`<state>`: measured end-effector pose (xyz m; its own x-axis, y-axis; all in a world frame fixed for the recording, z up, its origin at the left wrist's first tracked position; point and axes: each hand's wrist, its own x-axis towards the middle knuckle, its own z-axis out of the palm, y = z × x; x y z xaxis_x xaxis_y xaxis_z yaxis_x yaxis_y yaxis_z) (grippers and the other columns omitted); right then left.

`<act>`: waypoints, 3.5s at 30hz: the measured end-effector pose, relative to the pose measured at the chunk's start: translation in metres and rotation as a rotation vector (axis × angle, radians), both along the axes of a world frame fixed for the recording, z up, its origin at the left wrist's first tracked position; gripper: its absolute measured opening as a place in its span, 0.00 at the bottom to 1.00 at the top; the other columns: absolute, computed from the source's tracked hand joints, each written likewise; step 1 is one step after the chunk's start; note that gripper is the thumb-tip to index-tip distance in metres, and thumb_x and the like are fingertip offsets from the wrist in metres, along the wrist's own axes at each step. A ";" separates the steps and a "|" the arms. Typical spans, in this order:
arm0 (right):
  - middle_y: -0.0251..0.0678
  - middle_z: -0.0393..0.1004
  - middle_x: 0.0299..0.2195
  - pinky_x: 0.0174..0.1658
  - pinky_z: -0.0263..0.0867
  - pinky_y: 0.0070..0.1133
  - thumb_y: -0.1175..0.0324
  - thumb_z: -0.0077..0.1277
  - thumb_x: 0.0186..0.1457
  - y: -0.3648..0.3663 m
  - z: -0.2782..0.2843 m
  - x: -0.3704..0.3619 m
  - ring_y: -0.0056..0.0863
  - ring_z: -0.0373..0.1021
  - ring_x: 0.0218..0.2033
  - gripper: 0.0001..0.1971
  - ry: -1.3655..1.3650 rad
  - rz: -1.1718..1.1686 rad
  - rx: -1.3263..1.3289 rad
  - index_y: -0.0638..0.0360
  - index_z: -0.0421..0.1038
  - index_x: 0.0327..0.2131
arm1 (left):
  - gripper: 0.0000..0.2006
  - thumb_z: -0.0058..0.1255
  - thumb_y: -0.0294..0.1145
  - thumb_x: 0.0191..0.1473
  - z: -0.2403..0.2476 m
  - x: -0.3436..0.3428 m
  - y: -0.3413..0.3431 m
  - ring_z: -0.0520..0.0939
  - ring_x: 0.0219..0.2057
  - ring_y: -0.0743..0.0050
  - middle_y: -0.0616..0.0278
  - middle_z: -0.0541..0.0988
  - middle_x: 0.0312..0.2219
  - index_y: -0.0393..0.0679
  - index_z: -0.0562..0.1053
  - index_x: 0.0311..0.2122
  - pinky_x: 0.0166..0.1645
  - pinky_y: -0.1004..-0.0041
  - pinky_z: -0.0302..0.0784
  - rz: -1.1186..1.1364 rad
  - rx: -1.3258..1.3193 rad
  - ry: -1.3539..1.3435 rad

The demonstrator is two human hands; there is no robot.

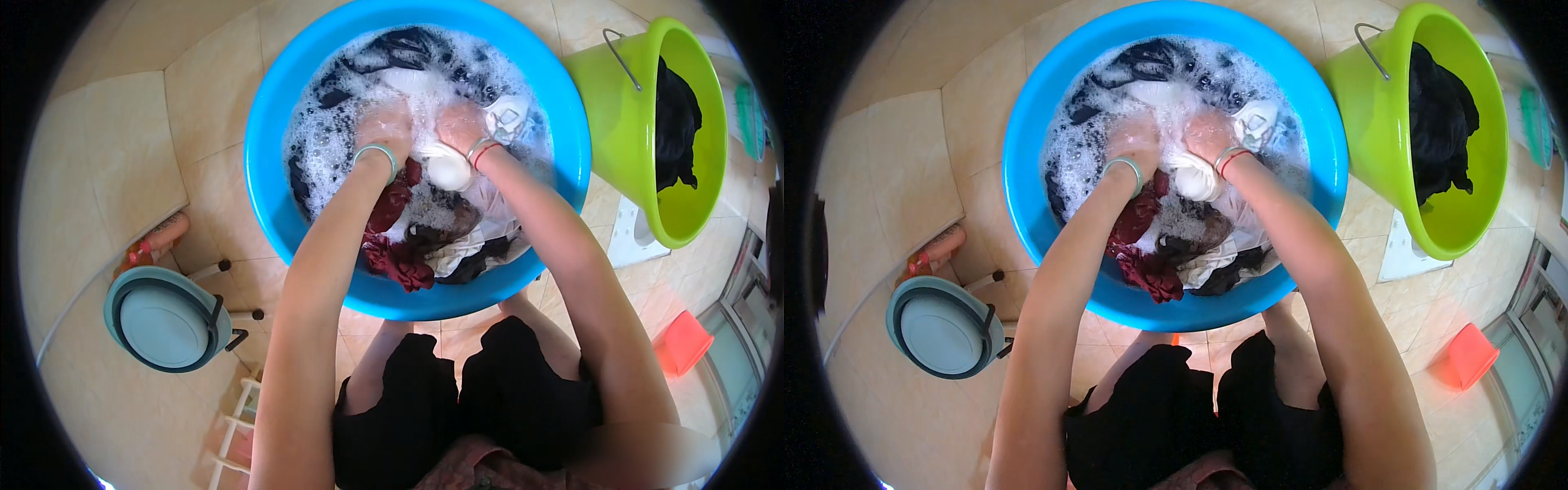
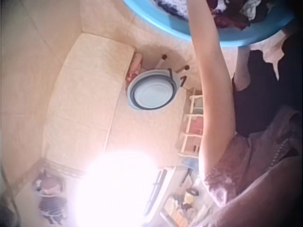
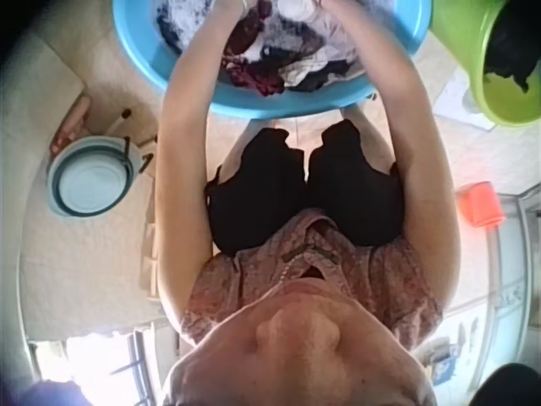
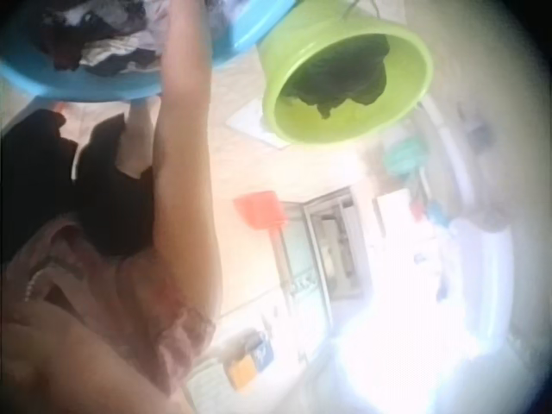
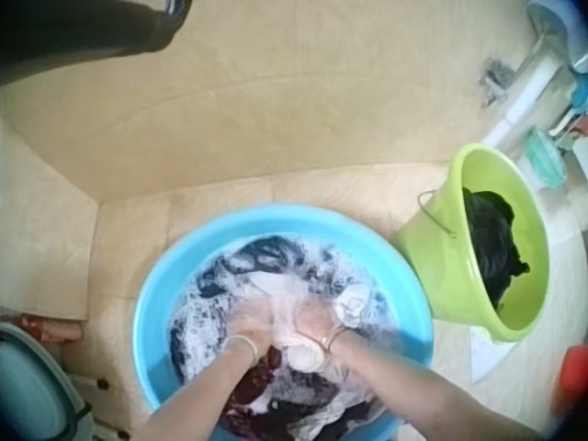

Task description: The person hand-washes various garments in a blue basin filled with soapy water. They scrub and wring out a black garment, a maroon garment, and a light-colored garment, transferring the black item to a green bucket after washing.

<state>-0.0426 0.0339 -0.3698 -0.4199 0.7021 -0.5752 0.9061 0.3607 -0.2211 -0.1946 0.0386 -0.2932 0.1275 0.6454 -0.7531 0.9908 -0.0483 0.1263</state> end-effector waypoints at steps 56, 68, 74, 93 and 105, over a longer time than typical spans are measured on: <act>0.36 0.72 0.44 0.49 0.65 0.22 0.56 0.63 0.46 -0.015 0.186 0.066 0.24 0.70 0.45 0.26 1.553 -0.730 -0.646 0.59 0.69 0.46 | 0.39 0.57 0.47 0.54 0.123 0.029 -0.093 0.71 0.57 0.57 0.52 0.68 0.57 0.42 0.54 0.64 0.61 0.59 0.67 1.132 -0.850 -1.827; 0.33 0.75 0.38 0.45 0.66 0.18 0.79 0.50 0.51 -0.024 0.206 0.032 0.18 0.70 0.39 0.06 1.403 -0.718 -0.317 0.64 0.72 0.34 | 0.35 0.64 0.26 0.46 0.114 0.054 -0.093 0.72 0.52 0.71 0.60 0.70 0.50 0.38 0.59 0.58 0.56 0.70 0.68 0.910 -0.231 -1.609; 0.42 0.75 0.26 0.32 0.69 0.26 0.71 0.51 0.50 -0.030 0.181 0.025 0.42 0.73 0.27 0.04 0.978 -0.609 0.177 0.58 0.75 0.29 | 0.31 0.61 0.26 0.47 0.081 0.066 -0.096 0.73 0.50 0.72 0.62 0.72 0.49 0.38 0.62 0.56 0.55 0.70 0.69 0.810 0.005 -1.566; 0.38 0.77 0.31 0.44 0.70 0.25 0.74 0.51 0.55 -0.021 0.210 0.060 0.28 0.74 0.38 0.15 1.687 -0.516 -0.869 0.65 0.73 0.47 | 0.29 0.59 0.33 0.52 0.136 0.033 -0.089 0.76 0.49 0.67 0.57 0.74 0.47 0.38 0.63 0.57 0.54 0.68 0.72 0.982 -1.006 -1.789; 0.32 0.76 0.23 0.30 0.66 0.17 0.63 0.53 0.59 -0.045 0.214 0.032 0.17 0.70 0.25 0.13 1.172 -0.776 -0.370 0.64 0.75 0.29 | 0.25 0.64 0.28 0.44 0.115 0.047 -0.110 0.77 0.43 0.76 0.64 0.77 0.40 0.38 0.69 0.49 0.48 0.73 0.73 0.925 -0.345 -1.427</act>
<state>-0.0109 -0.0108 -0.1559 -0.3580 0.8571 -0.3705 0.0799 -0.3672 -0.9267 -0.1474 -0.0713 -0.1778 0.4719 0.7304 -0.4938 -0.2190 0.6396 0.7369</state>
